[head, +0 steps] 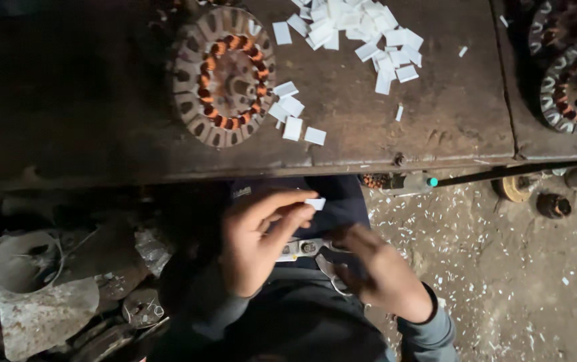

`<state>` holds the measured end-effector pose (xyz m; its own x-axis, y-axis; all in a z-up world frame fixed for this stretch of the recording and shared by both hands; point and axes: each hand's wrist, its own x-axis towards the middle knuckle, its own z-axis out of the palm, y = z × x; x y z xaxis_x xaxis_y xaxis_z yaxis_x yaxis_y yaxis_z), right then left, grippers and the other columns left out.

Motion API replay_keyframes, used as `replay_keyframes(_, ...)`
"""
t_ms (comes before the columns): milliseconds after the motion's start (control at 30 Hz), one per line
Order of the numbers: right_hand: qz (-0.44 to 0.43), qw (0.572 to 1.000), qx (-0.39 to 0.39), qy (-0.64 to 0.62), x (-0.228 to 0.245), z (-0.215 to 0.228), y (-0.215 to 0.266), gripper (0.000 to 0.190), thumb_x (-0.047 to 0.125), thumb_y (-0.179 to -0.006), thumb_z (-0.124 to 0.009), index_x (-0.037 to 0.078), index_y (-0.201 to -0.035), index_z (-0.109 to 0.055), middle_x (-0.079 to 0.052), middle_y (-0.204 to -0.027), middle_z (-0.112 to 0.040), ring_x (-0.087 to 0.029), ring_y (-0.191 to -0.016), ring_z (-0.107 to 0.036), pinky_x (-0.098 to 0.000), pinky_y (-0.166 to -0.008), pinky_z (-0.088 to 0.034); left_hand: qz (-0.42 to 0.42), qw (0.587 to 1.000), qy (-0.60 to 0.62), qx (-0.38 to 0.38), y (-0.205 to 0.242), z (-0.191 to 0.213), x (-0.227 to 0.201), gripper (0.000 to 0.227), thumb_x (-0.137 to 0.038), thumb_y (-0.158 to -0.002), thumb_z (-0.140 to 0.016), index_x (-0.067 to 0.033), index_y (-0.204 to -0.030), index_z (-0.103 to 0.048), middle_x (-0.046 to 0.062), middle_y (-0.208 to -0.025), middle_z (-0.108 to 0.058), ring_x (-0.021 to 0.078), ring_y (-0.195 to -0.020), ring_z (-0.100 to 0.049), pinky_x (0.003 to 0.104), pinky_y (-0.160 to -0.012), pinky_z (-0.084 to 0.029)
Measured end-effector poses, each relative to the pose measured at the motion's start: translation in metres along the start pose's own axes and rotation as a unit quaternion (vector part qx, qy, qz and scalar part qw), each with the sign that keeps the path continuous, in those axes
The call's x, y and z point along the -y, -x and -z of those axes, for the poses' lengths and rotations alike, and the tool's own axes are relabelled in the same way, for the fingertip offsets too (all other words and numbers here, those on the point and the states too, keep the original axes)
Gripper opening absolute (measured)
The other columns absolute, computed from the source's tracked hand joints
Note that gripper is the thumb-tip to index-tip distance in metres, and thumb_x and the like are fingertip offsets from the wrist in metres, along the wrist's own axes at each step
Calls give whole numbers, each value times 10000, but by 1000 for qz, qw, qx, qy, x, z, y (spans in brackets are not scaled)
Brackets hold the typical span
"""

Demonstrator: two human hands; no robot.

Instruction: The person cuts small white rectangular pieces with scissors and inserts them into the slots of a circular motor stator. The person repeats this process for multiple stators on the workbench.

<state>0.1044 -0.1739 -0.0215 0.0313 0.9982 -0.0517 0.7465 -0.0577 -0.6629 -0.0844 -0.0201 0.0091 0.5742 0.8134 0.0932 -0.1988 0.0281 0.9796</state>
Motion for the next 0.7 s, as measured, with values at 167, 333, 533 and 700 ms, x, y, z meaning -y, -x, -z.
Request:
replay_keyframes(167, -54, 945, -225, -233, 47, -3, -39, 135, -63, -916, -702, -47, -1050, -694, -103, -1027, -718, -158, -866, -686, -262, -734, -562, -34, 999, 28, 18, 4, 0, 11, 152, 3, -995, -670, 29, -1141, -703, 100, -1050, -728, 117, -896, -738, 247, -800, -613)
replay_keyframes(333, -101, 893, -229, -374, 67, -9, -63, 152, -69, -922, -695, -75, -1075, -694, -113, -991, -733, -126, -883, -686, -260, -810, -555, -104, 993, -55, -21, 2, 14, 2, 104, -11, -982, -704, 17, -1082, -705, 88, -993, -744, 114, -824, -743, 239, -733, -598)
replay_keyframes(533, -33, 905, -236, -354, 76, -3, -78, 132, -95, -952, -655, -84, -1080, -682, -123, -1065, -714, -136, -950, -671, -261, -874, -543, -157, 983, -92, -29, -6, 28, -4, 77, 4, -967, -704, 7, -1043, -693, 93, -937, -735, 141, -812, -746, 255, -721, -572)
replay_keyframes(700, -14, 926, -169, -338, 75, 8, -93, 156, -116, -913, -667, -77, -1063, -681, -110, -996, -699, -144, -891, -677, -267, -808, -546, -153, 985, -76, -31, -10, 38, -4, 33, 10, -966, -689, 12, -958, -657, 93, -901, -725, 135, -779, -733, 250, -703, -556)
